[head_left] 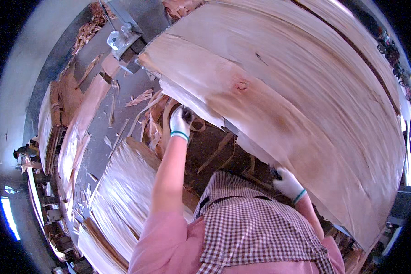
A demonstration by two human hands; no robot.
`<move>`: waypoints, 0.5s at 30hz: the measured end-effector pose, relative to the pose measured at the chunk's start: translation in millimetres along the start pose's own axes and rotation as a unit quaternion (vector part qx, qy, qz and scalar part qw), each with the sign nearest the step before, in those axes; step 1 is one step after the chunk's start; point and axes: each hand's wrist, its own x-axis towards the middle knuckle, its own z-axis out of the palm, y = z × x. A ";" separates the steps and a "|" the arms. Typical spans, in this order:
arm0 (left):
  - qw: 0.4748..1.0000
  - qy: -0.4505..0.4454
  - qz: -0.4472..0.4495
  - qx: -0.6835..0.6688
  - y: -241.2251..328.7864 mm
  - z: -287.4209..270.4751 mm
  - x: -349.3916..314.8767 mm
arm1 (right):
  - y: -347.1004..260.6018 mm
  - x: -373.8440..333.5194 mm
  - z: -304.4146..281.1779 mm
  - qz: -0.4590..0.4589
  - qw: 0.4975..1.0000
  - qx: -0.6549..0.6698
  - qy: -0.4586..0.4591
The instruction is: The person uses a utility knife to carefully peel thin sheets of wood veneer from a large stack. They lift the veneer sheets, separate them, and place them onto a nearby pile. The process involves repetitive cutting and peeling actions to remove the veneer layers.
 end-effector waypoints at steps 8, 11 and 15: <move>0.996 0.053 0.062 0.023 129.8 -51.5 77.0 | -114.4 143.6 24.0 -0.159 0.982 -0.086 0.057; 1.000 -0.004 0.028 0.000 155.9 -53.5 136.1 | -148.6 195.3 31.9 -0.121 0.974 -0.141 0.132; 1.000 0.000 0.018 -0.018 170.9 -51.6 203.1 | -156.4 238.5 44.8 -0.018 0.955 -0.238 0.177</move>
